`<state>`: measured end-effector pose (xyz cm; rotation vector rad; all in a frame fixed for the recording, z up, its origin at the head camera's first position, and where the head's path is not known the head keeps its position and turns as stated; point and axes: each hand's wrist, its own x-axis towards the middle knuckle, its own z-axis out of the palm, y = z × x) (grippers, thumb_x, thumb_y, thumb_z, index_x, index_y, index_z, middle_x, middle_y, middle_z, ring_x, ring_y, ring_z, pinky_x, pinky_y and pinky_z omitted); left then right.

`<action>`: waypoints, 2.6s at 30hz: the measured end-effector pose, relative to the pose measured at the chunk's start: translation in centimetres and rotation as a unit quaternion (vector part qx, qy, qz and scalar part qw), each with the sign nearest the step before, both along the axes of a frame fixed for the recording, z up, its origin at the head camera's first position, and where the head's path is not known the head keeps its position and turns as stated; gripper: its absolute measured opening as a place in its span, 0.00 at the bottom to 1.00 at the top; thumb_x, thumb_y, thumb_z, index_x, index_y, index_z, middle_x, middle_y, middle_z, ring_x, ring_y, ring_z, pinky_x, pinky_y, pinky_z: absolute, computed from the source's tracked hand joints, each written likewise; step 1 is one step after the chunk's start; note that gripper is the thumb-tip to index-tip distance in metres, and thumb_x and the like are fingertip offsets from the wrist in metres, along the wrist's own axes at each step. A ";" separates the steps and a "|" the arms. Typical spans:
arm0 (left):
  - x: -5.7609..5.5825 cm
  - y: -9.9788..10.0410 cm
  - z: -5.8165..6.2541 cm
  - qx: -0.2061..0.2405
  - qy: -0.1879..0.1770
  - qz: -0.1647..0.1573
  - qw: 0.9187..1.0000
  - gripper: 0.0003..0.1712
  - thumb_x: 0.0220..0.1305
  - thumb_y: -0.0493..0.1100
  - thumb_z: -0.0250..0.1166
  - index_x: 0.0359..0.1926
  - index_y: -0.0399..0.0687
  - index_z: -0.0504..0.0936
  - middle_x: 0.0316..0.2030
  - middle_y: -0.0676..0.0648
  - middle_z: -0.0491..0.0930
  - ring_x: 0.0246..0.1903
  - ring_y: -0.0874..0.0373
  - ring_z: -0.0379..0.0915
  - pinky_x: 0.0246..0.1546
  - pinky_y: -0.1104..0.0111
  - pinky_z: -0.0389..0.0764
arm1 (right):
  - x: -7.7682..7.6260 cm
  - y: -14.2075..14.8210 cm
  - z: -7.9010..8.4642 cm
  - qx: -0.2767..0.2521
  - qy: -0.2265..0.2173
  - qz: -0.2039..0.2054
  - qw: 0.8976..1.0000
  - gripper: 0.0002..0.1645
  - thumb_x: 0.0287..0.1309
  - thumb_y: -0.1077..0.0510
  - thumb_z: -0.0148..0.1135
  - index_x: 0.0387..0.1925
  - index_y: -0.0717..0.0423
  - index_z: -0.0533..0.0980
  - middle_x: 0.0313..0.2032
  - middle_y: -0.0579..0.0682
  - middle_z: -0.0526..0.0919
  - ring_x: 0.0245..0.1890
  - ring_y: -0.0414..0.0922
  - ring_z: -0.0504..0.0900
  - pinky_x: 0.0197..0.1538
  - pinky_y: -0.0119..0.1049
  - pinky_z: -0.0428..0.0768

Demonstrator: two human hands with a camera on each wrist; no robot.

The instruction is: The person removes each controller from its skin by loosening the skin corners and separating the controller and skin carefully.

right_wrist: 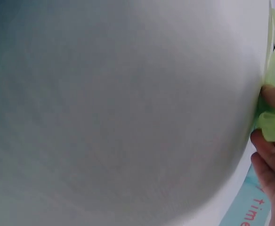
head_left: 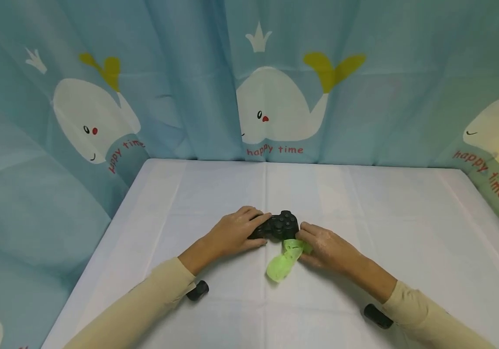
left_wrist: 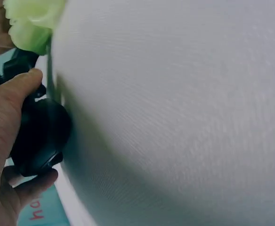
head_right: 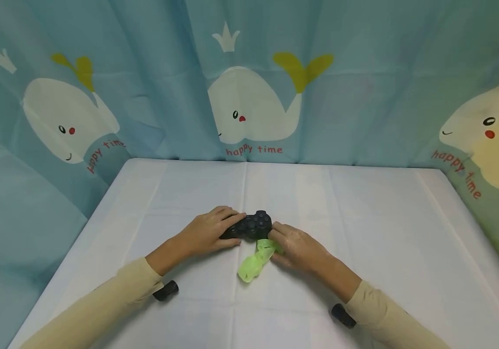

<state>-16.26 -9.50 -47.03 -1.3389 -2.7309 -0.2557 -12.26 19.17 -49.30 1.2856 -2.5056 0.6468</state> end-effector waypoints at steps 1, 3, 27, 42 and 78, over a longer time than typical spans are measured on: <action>0.0 0.1 -0.2 -0.001 0.009 0.001 1.000 0.38 0.69 0.60 0.66 0.72 0.48 0.71 0.60 0.42 0.76 0.61 0.47 0.70 0.51 0.56 0.80 | 0.1 -0.1 0.0 0.002 0.007 -0.004 1.000 0.21 0.44 0.63 0.80 0.39 0.59 0.77 0.37 0.46 0.72 0.32 0.38 0.72 0.35 0.34 0.80; 0.0 0.3 -0.4 0.001 0.027 0.004 1.000 0.36 0.69 0.59 0.66 0.71 0.47 0.73 0.57 0.42 0.77 0.58 0.48 0.72 0.44 0.58 0.83 | 0.3 -0.2 -0.2 0.009 0.028 -0.017 0.999 0.21 0.43 0.63 0.80 0.38 0.59 0.77 0.36 0.46 0.72 0.31 0.39 0.73 0.35 0.36 0.81; -1.5 -0.4 -0.6 0.028 0.045 0.061 0.997 0.36 0.66 0.59 0.70 0.67 0.44 0.76 0.54 0.41 0.79 0.56 0.46 0.73 0.47 0.58 0.82 | 3.4 -2.7 2.4 0.038 0.055 -0.107 0.992 0.22 0.34 0.58 0.79 0.25 0.50 0.70 0.20 0.37 0.67 0.16 0.32 0.60 0.16 0.31 0.65; 4.6 3.0 2.4 0.179 -0.036 0.024 0.983 0.45 0.57 0.67 0.72 0.64 0.42 0.70 0.56 0.49 0.74 0.49 0.60 0.75 0.46 0.65 0.79 | 2.0 -2.3 5.7 -0.052 -0.077 -0.255 0.962 0.18 0.46 0.60 0.78 0.28 0.49 0.72 0.26 0.44 0.67 0.27 0.40 0.66 0.25 0.35 0.68; 3.5 -0.4 2.9 0.214 -0.456 -0.074 0.860 0.14 0.60 0.27 0.54 0.40 0.37 0.85 0.35 0.55 0.81 0.31 0.67 0.71 0.31 0.73 0.74 | 1.8 -0.4 5.6 -0.101 -0.534 0.054 0.838 0.11 0.71 0.58 0.55 0.41 0.57 0.83 0.36 0.50 0.84 0.39 0.45 0.79 0.47 0.39 0.76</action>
